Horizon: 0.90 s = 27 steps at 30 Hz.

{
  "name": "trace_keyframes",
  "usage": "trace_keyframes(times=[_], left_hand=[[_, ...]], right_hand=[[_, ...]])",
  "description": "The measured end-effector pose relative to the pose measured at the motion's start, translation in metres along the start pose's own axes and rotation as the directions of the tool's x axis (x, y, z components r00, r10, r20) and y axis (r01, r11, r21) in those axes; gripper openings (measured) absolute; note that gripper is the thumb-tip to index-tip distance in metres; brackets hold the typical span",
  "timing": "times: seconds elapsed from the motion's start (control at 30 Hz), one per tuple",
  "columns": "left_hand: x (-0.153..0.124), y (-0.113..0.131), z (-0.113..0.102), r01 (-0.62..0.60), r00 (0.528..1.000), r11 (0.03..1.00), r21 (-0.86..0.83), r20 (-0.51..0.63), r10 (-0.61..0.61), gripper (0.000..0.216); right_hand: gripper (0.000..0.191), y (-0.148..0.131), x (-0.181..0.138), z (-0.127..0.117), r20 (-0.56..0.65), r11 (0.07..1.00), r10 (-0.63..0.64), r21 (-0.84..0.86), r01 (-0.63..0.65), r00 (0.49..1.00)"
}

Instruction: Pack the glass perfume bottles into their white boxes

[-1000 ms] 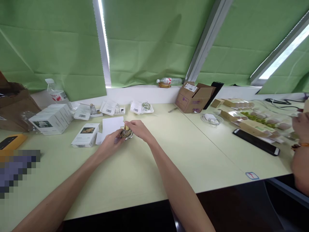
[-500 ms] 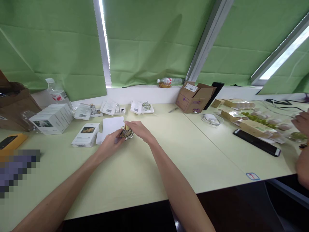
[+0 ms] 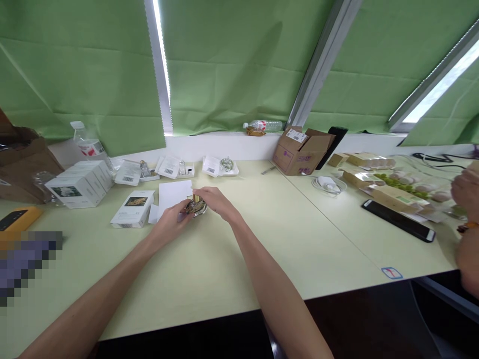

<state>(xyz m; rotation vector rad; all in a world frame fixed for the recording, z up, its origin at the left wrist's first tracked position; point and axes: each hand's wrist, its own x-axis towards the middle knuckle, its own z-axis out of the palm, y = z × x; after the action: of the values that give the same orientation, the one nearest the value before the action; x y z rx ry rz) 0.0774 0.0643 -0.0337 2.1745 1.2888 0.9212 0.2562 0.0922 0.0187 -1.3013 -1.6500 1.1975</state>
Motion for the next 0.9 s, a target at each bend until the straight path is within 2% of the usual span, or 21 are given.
trace_keyframes(times=[0.9], left_hand=[[-0.0004, 0.0026, -0.0006, 0.003, 1.0, 1.0, 0.009, 0.009, -0.003, 0.031]], right_hand=[[0.035, 0.0021, 0.0017, 0.0001, -0.01, 1.0, -0.025, -0.01, 0.025, 1.0]])
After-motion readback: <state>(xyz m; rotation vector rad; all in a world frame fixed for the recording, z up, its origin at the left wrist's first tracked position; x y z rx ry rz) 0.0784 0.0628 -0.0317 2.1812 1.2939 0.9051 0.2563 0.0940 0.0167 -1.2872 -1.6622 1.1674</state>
